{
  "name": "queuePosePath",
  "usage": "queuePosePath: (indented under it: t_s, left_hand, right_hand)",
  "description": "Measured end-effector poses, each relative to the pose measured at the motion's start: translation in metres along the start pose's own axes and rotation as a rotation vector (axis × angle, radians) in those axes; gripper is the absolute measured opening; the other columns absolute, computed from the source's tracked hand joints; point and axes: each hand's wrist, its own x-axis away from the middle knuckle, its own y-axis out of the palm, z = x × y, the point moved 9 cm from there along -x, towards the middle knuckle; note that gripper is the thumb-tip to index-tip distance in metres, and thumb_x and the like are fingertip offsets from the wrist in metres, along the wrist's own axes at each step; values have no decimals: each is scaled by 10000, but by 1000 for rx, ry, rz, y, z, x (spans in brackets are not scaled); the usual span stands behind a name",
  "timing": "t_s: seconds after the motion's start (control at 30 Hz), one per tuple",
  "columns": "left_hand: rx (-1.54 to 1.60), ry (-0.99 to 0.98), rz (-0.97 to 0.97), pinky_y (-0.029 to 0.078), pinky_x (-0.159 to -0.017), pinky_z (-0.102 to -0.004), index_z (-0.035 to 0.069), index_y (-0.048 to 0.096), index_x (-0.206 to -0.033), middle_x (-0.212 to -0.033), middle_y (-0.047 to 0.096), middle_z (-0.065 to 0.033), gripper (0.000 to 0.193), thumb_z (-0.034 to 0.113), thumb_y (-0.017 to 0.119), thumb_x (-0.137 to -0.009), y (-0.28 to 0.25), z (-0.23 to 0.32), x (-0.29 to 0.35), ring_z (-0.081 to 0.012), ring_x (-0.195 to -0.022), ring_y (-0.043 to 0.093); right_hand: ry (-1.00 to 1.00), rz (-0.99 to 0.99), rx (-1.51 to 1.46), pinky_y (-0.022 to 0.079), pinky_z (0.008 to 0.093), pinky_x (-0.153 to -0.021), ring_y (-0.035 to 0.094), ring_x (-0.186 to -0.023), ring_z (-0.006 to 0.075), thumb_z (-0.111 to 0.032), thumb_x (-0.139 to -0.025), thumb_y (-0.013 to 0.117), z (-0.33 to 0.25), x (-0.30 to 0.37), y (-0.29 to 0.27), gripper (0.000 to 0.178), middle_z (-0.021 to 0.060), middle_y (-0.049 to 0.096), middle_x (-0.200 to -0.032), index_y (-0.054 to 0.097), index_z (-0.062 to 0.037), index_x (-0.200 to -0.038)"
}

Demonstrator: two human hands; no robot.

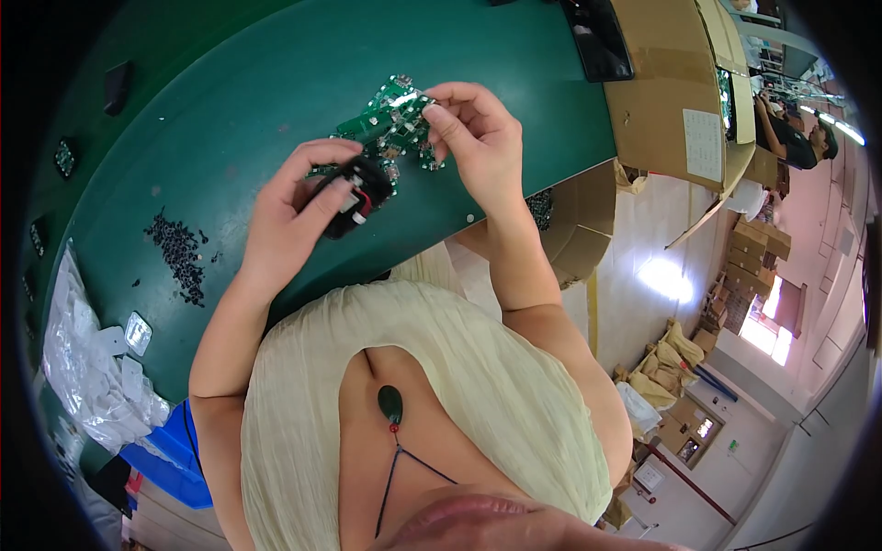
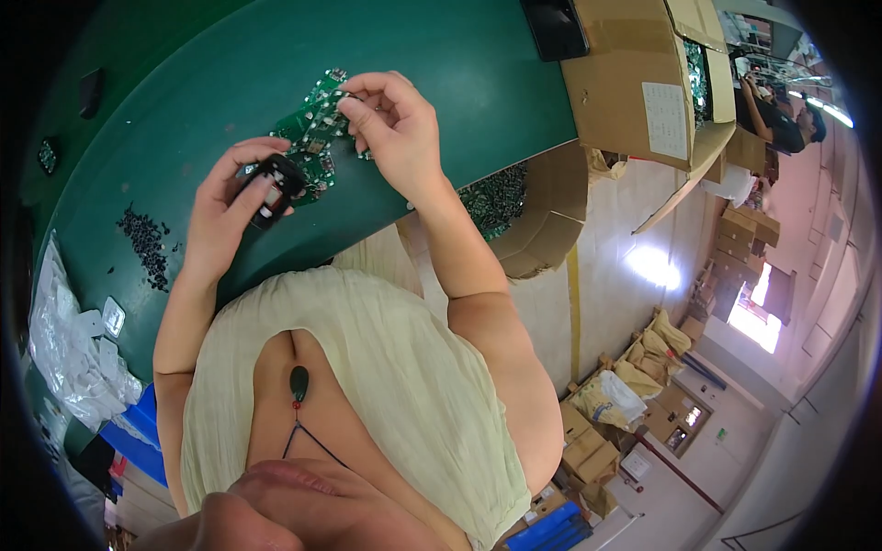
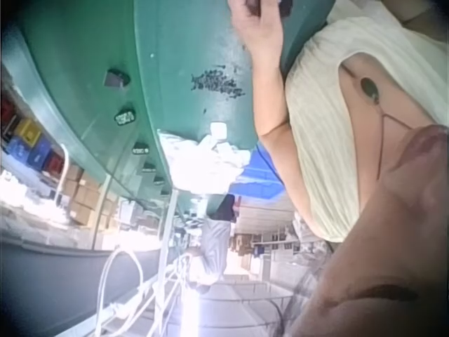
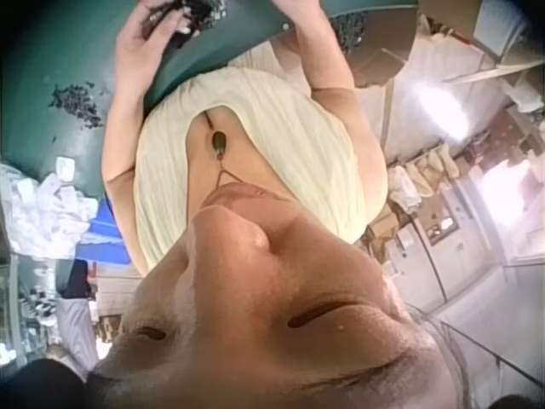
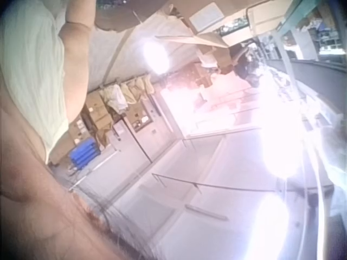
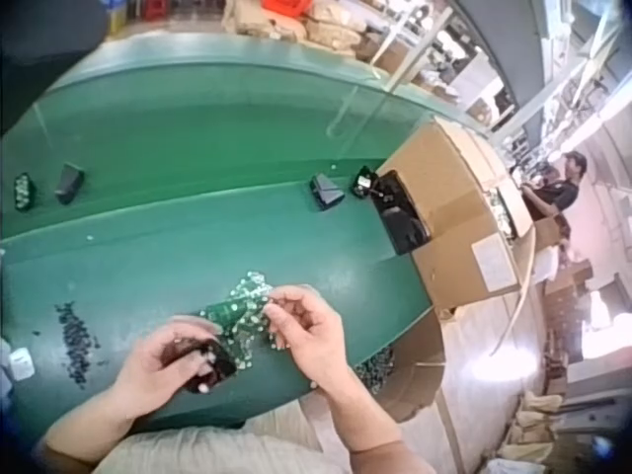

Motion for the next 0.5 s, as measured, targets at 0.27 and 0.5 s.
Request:
queuePosePath:
  t_s: [0.27,0.5]
  left_hand:
    - [-57,57,-47,426,-781,-219,22,512,-1045,-968,556,-24,187,23,505,-858,8,1,-1,-81,-886,529]
    - [-185,119,-45,434,-764,-217,10,513,-1043,-934,575,-21,180,37,509,-866,1,11,1,-76,-863,537]
  right_hand:
    - [64,-136,-215,392,168,-468,502,-558,60,-36,-841,566,-13,4,42,163,16,558,-700,584,-6,-1000]
    - [99,-297,-82,410,182,-519,516,-627,60,-65,-839,582,-10,2,44,179,4,565,-737,581,-19,-1012]
